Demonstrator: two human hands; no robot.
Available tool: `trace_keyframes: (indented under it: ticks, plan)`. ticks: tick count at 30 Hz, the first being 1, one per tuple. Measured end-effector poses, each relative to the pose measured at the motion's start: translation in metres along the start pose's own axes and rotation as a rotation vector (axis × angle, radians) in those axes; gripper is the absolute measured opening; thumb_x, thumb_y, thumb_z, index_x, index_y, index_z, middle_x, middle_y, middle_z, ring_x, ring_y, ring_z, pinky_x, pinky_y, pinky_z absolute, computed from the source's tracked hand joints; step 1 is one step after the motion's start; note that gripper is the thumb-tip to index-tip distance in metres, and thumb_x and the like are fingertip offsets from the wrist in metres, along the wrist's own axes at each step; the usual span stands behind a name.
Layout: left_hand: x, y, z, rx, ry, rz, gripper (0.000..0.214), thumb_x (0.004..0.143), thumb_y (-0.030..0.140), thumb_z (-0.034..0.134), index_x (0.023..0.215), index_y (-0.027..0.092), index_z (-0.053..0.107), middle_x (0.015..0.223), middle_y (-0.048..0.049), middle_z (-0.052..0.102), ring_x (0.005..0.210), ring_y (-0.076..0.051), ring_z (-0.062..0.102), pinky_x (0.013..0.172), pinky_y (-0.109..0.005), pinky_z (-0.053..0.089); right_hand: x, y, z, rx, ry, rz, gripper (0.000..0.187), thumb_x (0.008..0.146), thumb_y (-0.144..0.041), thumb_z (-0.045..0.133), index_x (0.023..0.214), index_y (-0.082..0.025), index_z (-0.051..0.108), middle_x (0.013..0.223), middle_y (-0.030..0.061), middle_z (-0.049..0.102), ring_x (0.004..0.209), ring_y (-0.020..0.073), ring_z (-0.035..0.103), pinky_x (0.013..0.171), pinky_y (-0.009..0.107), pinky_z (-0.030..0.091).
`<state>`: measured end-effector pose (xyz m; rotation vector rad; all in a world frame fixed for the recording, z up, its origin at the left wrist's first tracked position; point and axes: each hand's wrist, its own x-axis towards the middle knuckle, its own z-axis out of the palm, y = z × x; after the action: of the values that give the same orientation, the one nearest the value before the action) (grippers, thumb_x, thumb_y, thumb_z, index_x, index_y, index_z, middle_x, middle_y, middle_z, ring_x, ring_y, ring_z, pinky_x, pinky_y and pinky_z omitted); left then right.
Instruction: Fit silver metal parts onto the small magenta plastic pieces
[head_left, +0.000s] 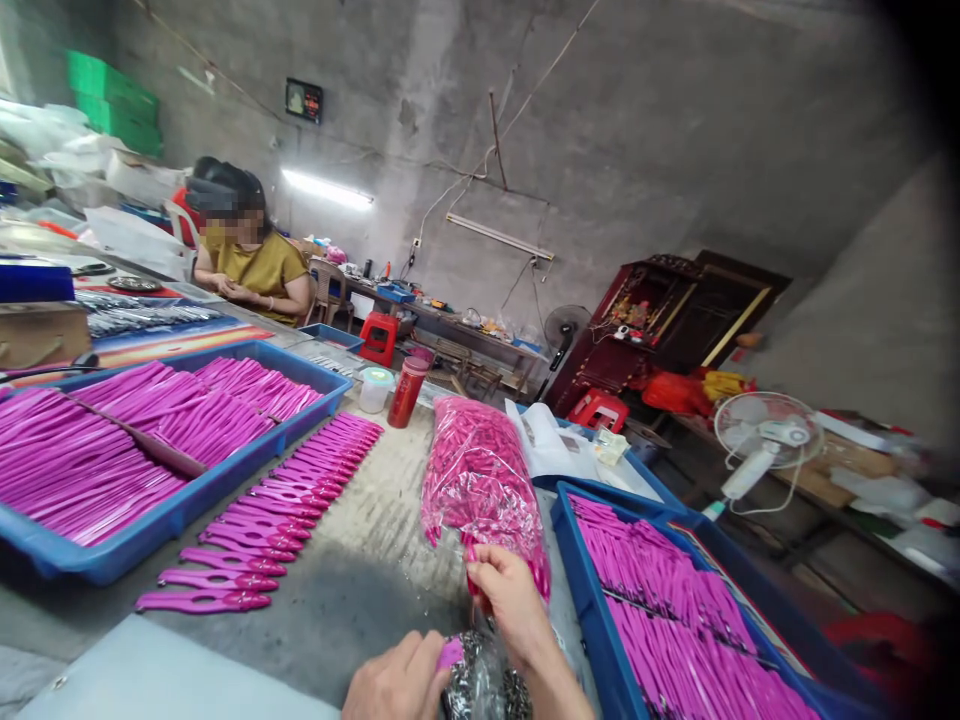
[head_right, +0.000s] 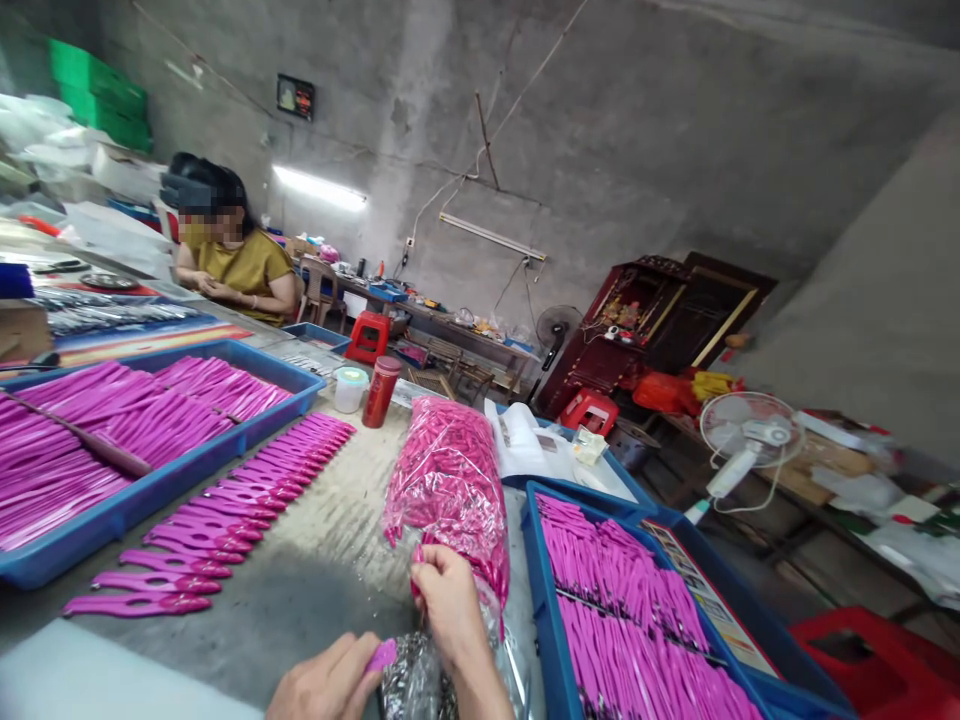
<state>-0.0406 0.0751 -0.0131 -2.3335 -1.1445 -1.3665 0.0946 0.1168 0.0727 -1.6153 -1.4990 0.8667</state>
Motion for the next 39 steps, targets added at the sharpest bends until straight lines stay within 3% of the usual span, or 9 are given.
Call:
trace_keyframes:
  ticks: [3,6,8,14,25,33,39]
  plan:
    - [0.000,0.004,0.001,-0.043,0.040,0.007,0.030,0.095,0.022,0.023,0.081,0.021,0.049,0.055,0.0040,0.051,0.042,-0.010,0.053,0.041,-0.019,0.038,-0.028,0.009,-0.007,0.271,-0.002,0.042,0.012,0.066,-0.033,0.044,0.066,-0.021,0.041,0.051,-0.0066,0.046,0.043,0.0104,0.045,0.045,0.021,0.033]
    - [-0.001,0.008,0.001,-0.089,0.043,0.057,0.028,0.094,0.021,0.024,0.083,0.020,0.050,0.055,0.0035,0.051,0.041,-0.010,0.052,0.041,-0.019,0.038,-0.047,0.020,-0.014,0.607,0.001,0.099,0.020,0.062,-0.031,0.062,0.070,-0.019,0.048,0.053,-0.0056,0.054,0.045,0.0097,0.049,0.047,0.019,0.034]
    - [-0.001,0.010,0.000,-0.123,0.048,0.083,0.027,0.094,0.021,0.024,0.084,0.020,0.050,0.055,0.0033,0.051,0.040,-0.010,0.051,0.040,-0.019,0.038,-0.056,0.027,-0.016,0.695,0.033,0.141,0.031,0.056,-0.033,0.072,0.075,-0.018,0.053,0.051,-0.0047,0.058,0.044,0.0103,0.051,0.045,0.019,0.035]
    - [0.004,0.017,-0.009,-0.203,0.035,0.118,0.022,0.093,0.020,0.029,0.089,0.018,0.050,0.057,0.0029,0.051,0.042,-0.010,0.050,0.041,-0.018,0.039,-0.075,0.044,-0.015,0.660,0.195,0.138,0.045,0.052,-0.053,0.077,0.072,-0.016,0.060,0.049,-0.0014,0.060,0.040,0.0118,0.052,0.041,0.020,0.039]
    - [0.005,0.014,-0.023,-0.226,-0.204,0.166,0.015,0.091,0.017,0.035,0.097,0.016,0.048,0.065,-0.0007,0.056,0.051,-0.012,0.057,0.047,-0.020,0.046,-0.092,0.056,-0.012,0.605,0.210,0.124,0.049,0.054,-0.059,0.073,0.073,-0.015,0.065,0.047,0.0001,0.059,0.041,0.0133,0.053,0.043,0.023,0.043]
    - [0.008,0.017,-0.025,-0.224,-0.240,0.169,0.013,0.090,0.016,0.036,0.098,0.017,0.046,0.064,0.0002,0.055,0.051,-0.013,0.056,0.046,-0.021,0.045,-0.096,0.060,-0.011,0.601,0.228,0.137,0.049,0.054,-0.060,0.072,0.073,-0.016,0.064,0.045,-0.0007,0.058,0.042,0.0139,0.052,0.045,0.023,0.042]
    - [0.008,0.019,-0.027,-0.184,-0.246,0.170,0.014,0.092,0.019,0.033,0.094,0.018,0.047,0.063,0.0002,0.055,0.049,-0.014,0.056,0.044,-0.022,0.046,-0.098,0.064,-0.009,0.600,0.220,0.134,0.047,0.059,-0.061,0.069,0.067,-0.015,0.062,0.041,-0.0039,0.052,0.037,0.0081,0.042,0.042,0.018,0.032]
